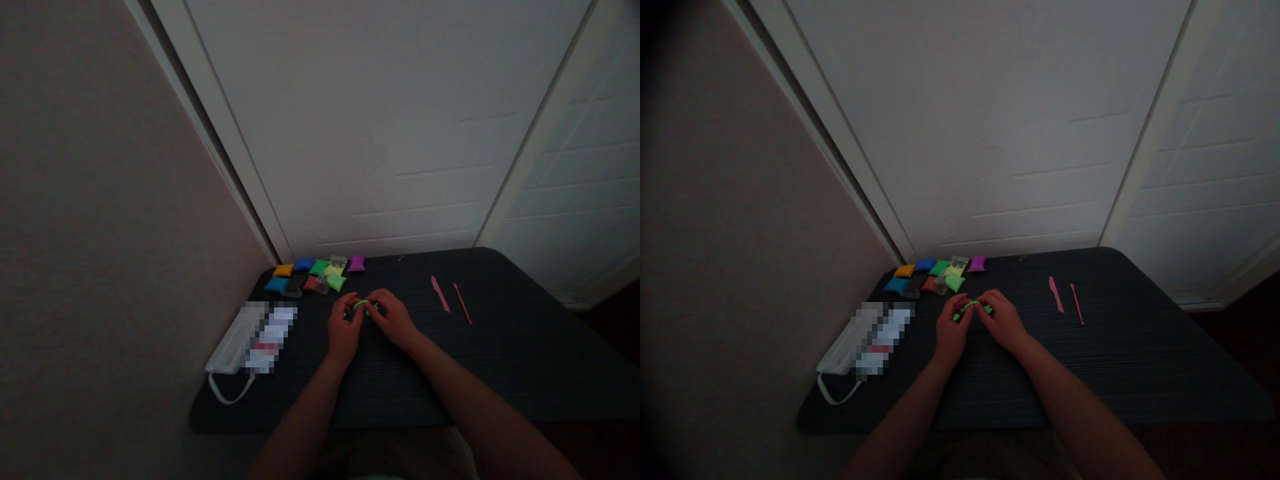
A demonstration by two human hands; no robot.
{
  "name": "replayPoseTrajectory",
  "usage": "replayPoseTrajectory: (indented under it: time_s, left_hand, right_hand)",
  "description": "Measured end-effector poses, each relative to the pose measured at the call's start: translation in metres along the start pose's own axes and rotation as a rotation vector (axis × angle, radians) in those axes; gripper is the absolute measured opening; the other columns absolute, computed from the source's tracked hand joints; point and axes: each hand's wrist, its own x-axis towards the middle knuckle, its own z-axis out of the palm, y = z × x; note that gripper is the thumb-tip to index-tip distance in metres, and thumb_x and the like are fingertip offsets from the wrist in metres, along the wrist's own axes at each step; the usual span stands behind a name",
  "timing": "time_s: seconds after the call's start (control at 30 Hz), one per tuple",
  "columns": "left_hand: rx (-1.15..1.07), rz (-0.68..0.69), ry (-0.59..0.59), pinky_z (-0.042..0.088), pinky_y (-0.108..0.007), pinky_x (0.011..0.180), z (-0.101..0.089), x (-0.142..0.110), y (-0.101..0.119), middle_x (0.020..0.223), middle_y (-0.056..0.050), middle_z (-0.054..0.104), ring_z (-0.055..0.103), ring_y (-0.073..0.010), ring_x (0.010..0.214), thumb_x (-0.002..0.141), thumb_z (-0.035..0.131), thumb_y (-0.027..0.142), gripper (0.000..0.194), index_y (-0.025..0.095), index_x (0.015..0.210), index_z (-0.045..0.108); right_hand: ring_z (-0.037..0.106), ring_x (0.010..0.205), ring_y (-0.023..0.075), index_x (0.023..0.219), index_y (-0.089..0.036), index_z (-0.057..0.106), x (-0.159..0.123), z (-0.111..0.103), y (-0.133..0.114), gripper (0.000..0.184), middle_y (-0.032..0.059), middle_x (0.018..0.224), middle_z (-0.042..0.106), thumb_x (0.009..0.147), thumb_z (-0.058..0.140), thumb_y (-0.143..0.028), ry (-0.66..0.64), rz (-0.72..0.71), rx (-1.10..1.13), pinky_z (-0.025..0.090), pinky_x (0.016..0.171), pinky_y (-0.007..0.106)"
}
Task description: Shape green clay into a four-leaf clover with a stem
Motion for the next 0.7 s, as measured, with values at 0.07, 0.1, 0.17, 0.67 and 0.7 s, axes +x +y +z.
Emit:
replayPoseTrajectory:
  time_s: [0.07,0.1,0.17,0.67,0.7]
  left_hand:
    - [0.017,-0.001,0.009,0.042,-0.028,0.072,-0.0004,-0.0002,0.0007,0.089,-0.004,0.058,0.055,-0.0141,0.08,0.072,0.054,0.027,0.031,0.02,0.102,0.052]
    - [0.024,0.003,0.015,0.042,-0.028,0.072,-0.0006,-0.0002,0.0009,0.088,-0.004,0.058,0.054,-0.0139,0.079,0.072,0.054,0.028,0.031,0.02,0.102,0.052]
    - [0.027,0.015,0.021,0.042,-0.028,0.071,-0.0014,-0.0001,0.0008,0.088,-0.004,0.058,0.054,-0.0137,0.078,0.073,0.053,0.027,0.03,0.02,0.102,0.052]
    - [0.118,0.108,-0.036,0.042,-0.027,0.07,-0.0008,-0.0008,-0.0021,0.091,-0.004,0.056,0.052,-0.0133,0.079,0.075,0.051,0.028,0.027,0.019,0.1,0.051]
    - [0.124,0.118,-0.051,0.042,-0.026,0.069,-0.001,-0.0005,-0.0023,0.09,-0.004,0.056,0.052,-0.0131,0.078,0.075,0.051,0.028,0.023,0.019,0.096,0.052]
  right_hand:
    - [0.051,0.08,0.0155,0.086,-0.02,0.056,0.0,0.0003,-0.0001,0.013,0.0044,0.083,0.054,0.079,0.045,-0.022,0.024,0.009,-0.004,0.043,0.073,0.03]
    - [0.052,0.08,0.0156,0.085,-0.02,0.056,-0.0002,0.0004,-0.0003,0.013,0.0044,0.083,0.054,0.079,0.045,-0.022,0.035,0.013,-0.006,0.043,0.073,0.03]
    - [0.052,0.079,0.0156,0.085,-0.02,0.056,-0.0008,0.0006,-0.0006,0.012,0.0044,0.082,0.054,0.079,0.045,-0.022,0.041,0.017,-0.004,0.043,0.073,0.03]
    - [0.054,0.083,0.0163,0.09,-0.022,0.058,-0.0002,-0.0007,-0.003,0.016,0.0043,0.085,0.059,0.079,0.046,-0.024,0.06,-0.029,0.016,0.044,0.076,0.031]
    - [0.054,0.083,0.0163,0.09,-0.022,0.058,-0.0004,-0.0012,-0.0039,0.016,0.0041,0.085,0.059,0.079,0.046,-0.025,0.071,-0.028,0.017,0.044,0.076,0.031]
